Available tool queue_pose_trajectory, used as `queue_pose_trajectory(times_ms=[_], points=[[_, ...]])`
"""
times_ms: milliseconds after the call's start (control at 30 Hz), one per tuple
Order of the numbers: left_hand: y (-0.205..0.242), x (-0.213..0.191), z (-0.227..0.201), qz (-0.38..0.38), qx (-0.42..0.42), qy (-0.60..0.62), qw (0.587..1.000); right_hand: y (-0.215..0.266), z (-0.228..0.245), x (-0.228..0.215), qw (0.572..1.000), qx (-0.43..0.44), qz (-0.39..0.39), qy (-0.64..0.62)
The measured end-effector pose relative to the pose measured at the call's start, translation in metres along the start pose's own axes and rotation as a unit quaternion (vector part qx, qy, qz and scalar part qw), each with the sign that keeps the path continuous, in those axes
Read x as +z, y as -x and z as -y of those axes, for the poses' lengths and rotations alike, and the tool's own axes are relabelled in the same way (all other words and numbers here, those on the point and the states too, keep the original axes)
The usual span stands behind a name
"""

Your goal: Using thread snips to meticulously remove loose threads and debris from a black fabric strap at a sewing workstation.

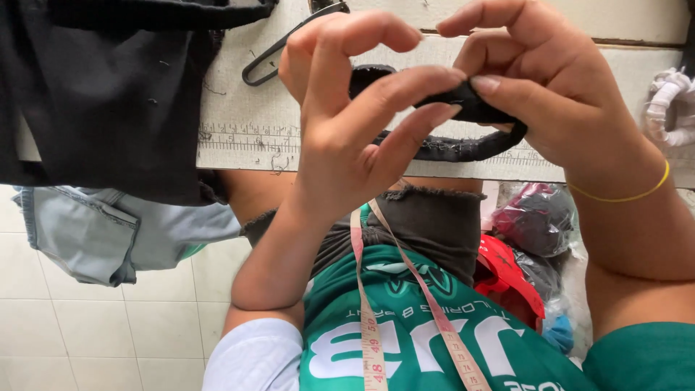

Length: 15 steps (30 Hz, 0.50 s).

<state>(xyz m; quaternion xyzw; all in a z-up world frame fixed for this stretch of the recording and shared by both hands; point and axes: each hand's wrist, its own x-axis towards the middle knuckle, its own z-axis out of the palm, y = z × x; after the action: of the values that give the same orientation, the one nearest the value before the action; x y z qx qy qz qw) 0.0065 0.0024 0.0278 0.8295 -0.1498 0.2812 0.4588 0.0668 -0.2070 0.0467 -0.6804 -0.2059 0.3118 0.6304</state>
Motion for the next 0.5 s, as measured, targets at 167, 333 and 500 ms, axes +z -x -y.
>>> queue_pose_trajectory(times_ms=[167, 333, 500], points=[[-0.0062, 0.0039, 0.0044, 0.027, 0.065, 0.028, 0.997, 0.0013, 0.0016, 0.0004, 1.000, 0.010, -0.017, 0.009], [-0.0065, 0.0067, 0.0018, -0.026, 0.009, -0.028, 0.999, 0.0008, -0.0018, -0.0019, 0.996, 0.039, -0.036, -0.073], [-0.0083, -0.0014, -0.0036, 0.036, 0.015, -0.018, 0.999, 0.0030, 0.0027, 0.0031, 1.000, 0.006, -0.015, 0.000]])
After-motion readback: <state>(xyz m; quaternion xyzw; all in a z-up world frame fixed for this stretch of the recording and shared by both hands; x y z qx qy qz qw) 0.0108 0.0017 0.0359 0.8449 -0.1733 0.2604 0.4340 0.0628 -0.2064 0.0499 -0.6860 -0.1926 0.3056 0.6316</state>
